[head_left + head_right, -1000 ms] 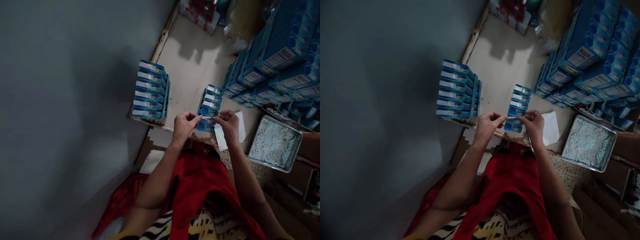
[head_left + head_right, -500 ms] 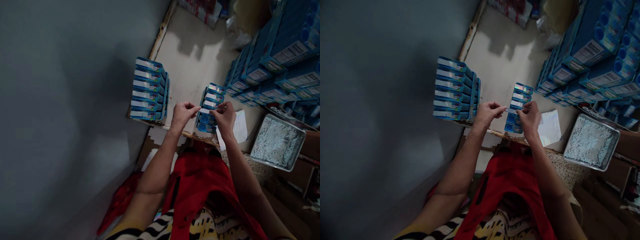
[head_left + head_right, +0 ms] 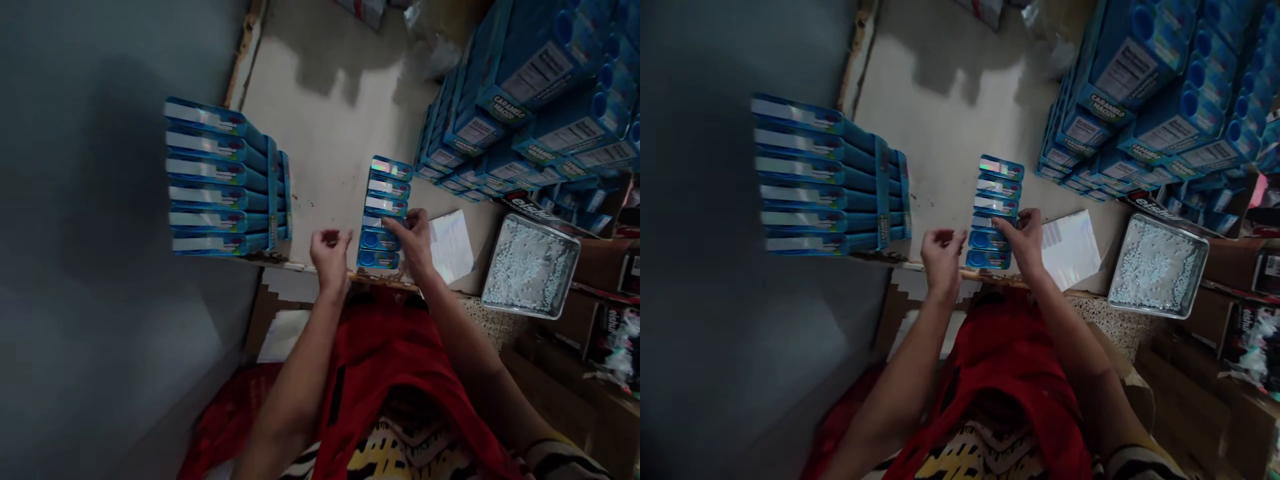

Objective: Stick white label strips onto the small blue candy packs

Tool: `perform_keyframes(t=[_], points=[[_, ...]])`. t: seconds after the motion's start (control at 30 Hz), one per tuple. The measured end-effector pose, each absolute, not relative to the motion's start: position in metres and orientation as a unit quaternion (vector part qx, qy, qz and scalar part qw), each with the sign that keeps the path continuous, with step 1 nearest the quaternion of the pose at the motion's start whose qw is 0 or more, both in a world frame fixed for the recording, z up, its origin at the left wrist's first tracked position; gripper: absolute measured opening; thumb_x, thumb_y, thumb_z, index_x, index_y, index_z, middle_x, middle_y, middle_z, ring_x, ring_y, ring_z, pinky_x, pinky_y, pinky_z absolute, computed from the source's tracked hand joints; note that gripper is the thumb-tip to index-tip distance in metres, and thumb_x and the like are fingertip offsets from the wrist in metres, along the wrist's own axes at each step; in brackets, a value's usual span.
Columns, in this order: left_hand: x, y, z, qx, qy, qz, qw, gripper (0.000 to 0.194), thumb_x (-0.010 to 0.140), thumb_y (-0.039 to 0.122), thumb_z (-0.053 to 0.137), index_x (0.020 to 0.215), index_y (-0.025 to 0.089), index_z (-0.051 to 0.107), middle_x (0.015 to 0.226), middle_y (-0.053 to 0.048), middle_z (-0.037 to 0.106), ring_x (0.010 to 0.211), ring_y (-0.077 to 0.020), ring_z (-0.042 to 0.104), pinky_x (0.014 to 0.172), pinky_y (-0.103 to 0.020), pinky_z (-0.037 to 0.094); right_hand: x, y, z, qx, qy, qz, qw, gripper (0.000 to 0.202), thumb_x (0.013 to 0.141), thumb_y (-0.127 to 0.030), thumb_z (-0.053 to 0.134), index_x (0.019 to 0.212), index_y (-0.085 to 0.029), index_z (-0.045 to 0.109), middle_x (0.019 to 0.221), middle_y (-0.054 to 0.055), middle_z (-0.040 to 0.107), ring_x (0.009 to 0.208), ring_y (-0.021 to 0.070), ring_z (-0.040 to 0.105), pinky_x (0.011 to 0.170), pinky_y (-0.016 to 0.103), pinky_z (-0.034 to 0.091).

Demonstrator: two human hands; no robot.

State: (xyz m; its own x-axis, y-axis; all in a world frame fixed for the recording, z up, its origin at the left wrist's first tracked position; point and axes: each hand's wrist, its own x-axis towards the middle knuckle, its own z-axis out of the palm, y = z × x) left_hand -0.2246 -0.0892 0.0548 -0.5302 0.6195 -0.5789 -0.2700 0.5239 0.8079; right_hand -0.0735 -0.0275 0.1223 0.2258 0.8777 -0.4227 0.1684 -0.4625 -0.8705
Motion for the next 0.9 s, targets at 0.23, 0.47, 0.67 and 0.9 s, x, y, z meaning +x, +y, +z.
perform_keyframes(t=[0.23, 0.47, 0.67, 0.9], points=[[-0.104, -0.192, 0.062, 0.361, 0.674, 0.325, 0.557, 0.013, 0.090, 0.038, 0.074, 0.093, 0.026, 0.071, 0.095, -0.008, 0.075, 0.091, -0.0281, 0.070, 0.089, -0.040, 0.053, 0.035, -0.085, 0.094, -0.717, -0.413, 0.457, 0.326, 0.043, 0.086, -0.061, 0.073, 0.100, -0.024, 0.057, 0.082, -0.004, 0.058, 0.076, 0.0152, 0.057, 0.072, 0.029, 0.047], [-0.024, -0.019, 0.007, 0.584, 0.722, 0.104, 0.356, 0.042, 0.090, 0.022, 0.074, 0.131, 0.018, 0.067, 0.136, -0.020, 0.069, 0.132, -0.0379, 0.059, 0.111, -0.051, 0.044, 0.146, -0.068, 0.034, -0.703, -0.670, 0.197, 0.138, 0.031, 0.102, -0.038, 0.056, 0.120, -0.018, 0.070, 0.121, 0.017, 0.069, 0.112, 0.0303, 0.060, 0.103, 0.048, 0.049], [-0.033, 0.008, -0.016, 0.541, 0.686, 0.122, 0.472, 0.009, 0.091, 0.025, 0.073, 0.097, 0.021, 0.079, 0.107, -0.009, 0.081, 0.101, -0.0246, 0.073, 0.089, -0.033, 0.050, 0.144, -0.031, 0.010, -0.567, -0.802, 0.187, -0.023, 0.055, 0.104, -0.017, 0.044, 0.158, -0.017, 0.052, 0.160, 0.017, 0.053, 0.131, 0.0351, 0.049, 0.106, 0.049, 0.046], [-0.040, -0.001, -0.022, 0.502, 0.690, 0.155, 0.497, 0.012, 0.085, 0.022, 0.073, 0.094, 0.017, 0.080, 0.098, -0.008, 0.081, 0.091, -0.0219, 0.072, 0.084, -0.031, 0.050, 0.144, -0.030, -0.005, -0.511, -0.841, 0.175, -0.035, 0.057, 0.106, -0.017, 0.038, 0.163, -0.020, 0.048, 0.164, 0.014, 0.052, 0.135, 0.0352, 0.048, 0.105, 0.048, 0.046]])
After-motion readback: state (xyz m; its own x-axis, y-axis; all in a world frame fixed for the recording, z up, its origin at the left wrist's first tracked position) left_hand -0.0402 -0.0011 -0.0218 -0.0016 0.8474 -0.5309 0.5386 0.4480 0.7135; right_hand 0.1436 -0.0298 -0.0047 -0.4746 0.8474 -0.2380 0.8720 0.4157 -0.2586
